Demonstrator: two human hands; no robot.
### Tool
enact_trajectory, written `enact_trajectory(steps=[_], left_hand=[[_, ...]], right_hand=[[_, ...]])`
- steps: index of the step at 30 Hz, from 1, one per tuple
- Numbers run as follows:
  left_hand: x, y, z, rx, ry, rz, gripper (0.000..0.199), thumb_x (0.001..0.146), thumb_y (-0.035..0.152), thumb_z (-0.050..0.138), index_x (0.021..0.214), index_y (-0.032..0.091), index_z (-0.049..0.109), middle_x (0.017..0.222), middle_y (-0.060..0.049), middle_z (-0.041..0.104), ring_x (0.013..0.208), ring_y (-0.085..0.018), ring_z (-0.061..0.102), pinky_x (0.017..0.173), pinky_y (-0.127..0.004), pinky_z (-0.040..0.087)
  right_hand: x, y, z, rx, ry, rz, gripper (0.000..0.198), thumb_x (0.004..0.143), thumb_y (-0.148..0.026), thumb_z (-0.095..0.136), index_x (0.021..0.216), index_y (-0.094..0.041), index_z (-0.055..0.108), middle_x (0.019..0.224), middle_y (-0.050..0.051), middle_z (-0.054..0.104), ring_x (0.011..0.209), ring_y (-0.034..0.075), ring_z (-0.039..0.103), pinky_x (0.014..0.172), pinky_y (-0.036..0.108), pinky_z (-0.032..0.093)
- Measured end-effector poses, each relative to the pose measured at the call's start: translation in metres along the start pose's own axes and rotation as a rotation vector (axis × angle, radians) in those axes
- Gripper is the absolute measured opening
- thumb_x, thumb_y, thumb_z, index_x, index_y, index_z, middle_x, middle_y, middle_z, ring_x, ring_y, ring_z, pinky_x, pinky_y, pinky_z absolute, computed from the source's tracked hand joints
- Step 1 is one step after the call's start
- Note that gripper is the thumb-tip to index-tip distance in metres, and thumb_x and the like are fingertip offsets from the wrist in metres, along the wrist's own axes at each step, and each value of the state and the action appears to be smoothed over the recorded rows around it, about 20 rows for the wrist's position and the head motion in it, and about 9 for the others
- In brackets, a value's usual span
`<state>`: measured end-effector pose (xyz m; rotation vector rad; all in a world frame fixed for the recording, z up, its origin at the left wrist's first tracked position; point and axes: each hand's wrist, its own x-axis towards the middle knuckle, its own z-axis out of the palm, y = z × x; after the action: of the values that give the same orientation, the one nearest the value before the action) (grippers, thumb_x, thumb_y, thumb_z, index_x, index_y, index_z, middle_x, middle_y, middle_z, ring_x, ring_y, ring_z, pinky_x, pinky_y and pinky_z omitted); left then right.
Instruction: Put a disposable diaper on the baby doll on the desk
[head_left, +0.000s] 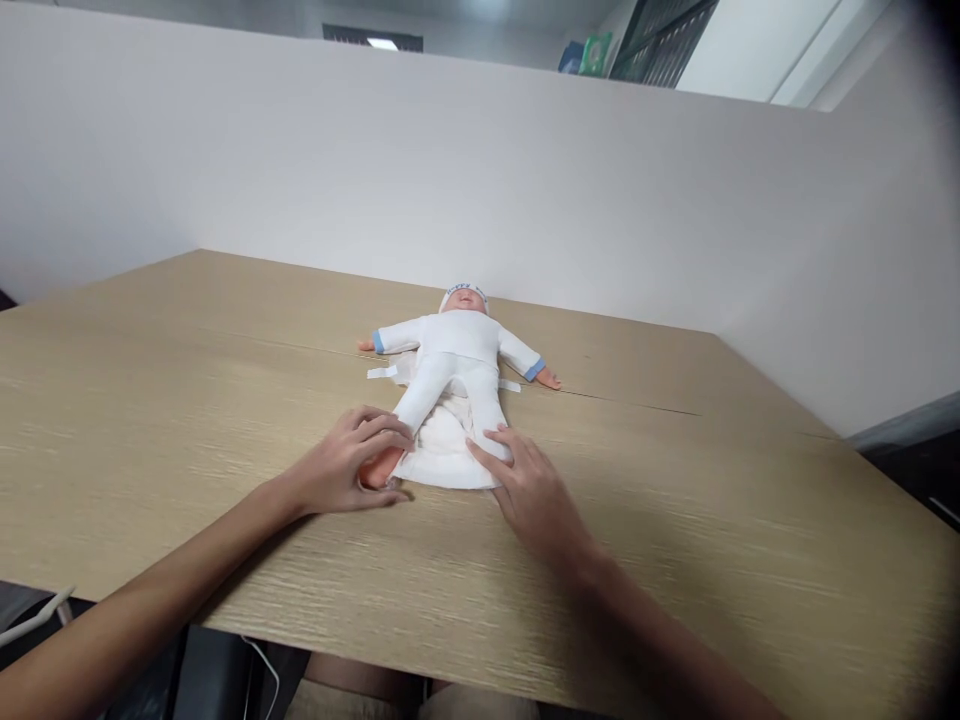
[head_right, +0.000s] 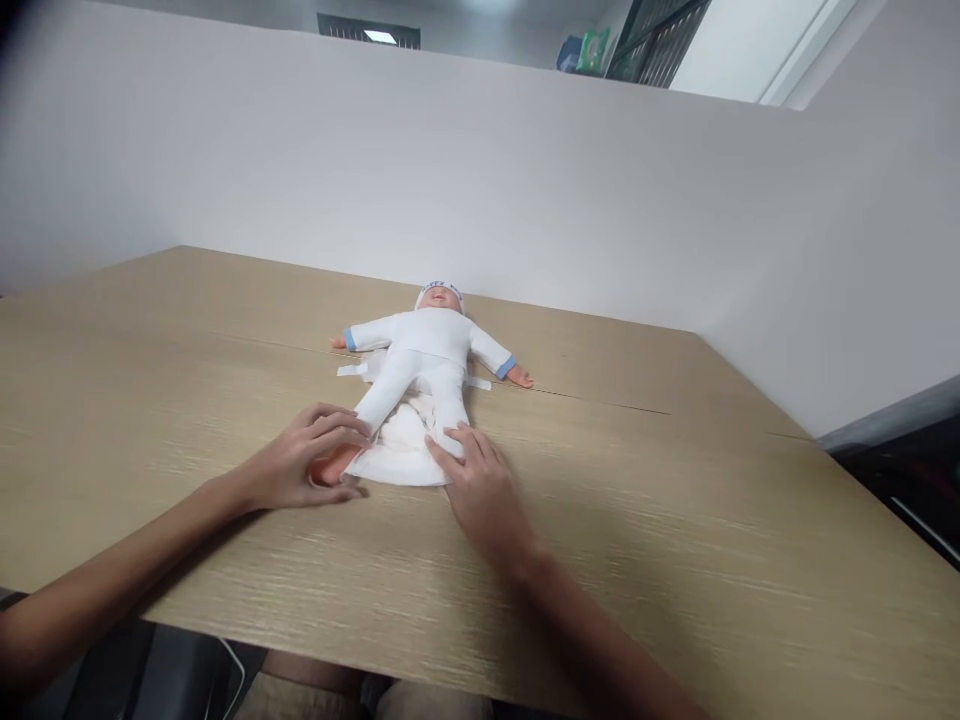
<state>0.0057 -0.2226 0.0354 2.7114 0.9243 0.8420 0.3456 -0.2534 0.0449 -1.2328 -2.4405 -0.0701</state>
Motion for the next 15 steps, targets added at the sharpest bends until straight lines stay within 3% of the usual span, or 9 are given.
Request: enact_trajectory(steps=[3, 8, 12, 15], left_hand=[[0.015, 0.001, 0.001, 0.027, 0.022, -0.096, 0.021, 0.107, 0.042, 0.066, 0.122, 0.03, 0.073, 0.131, -0.005, 0.077, 0.116, -0.029, 0.062, 0.105, -0.051, 0.046], [0.062, -0.013, -0.018, -0.245, 0.069, -0.293, 0.029, 0.108, 0.05, 0.06, 0.107, 0.025, 0.073, 0.113, -0.004, 0.076, 0.108, -0.027, 0.066, 0.103, -0.046, 0.047], [0.107, -0.033, -0.027, -0.452, 0.142, -0.441, 0.042, 0.101, 0.063, 0.061, 0.101, 0.021, 0.069, 0.114, -0.007, 0.071, 0.109, -0.028, 0.064, 0.098, -0.039, 0.049], [0.138, -0.054, -0.023, -0.533, 0.167, -0.487, 0.046, 0.1, 0.067, 0.059, 0.098, 0.021, 0.064, 0.103, -0.005, 0.067, 0.099, -0.025, 0.061, 0.091, -0.036, 0.047]], right_hand=[[0.011, 0.004, -0.006, 0.065, 0.001, 0.043, 0.049, 0.103, -0.007, 0.051, 0.143, -0.025, 0.072, 0.138, 0.013, 0.071, 0.13, 0.031, 0.064, 0.112, 0.049, 0.055], [0.048, 0.025, -0.021, 0.245, 0.014, 0.082, 0.026, 0.107, -0.019, 0.047, 0.107, -0.023, 0.073, 0.102, 0.009, 0.073, 0.096, 0.028, 0.065, 0.088, 0.04, 0.055], [0.091, 0.048, -0.025, 0.435, 0.173, 0.127, 0.033, 0.113, -0.042, 0.046, 0.104, -0.022, 0.072, 0.11, 0.01, 0.073, 0.104, 0.027, 0.068, 0.099, 0.04, 0.053], [0.126, 0.067, -0.019, 0.523, 0.25, 0.227, 0.036, 0.109, -0.047, 0.049, 0.109, -0.021, 0.074, 0.122, 0.01, 0.074, 0.118, 0.027, 0.067, 0.109, 0.038, 0.049]])
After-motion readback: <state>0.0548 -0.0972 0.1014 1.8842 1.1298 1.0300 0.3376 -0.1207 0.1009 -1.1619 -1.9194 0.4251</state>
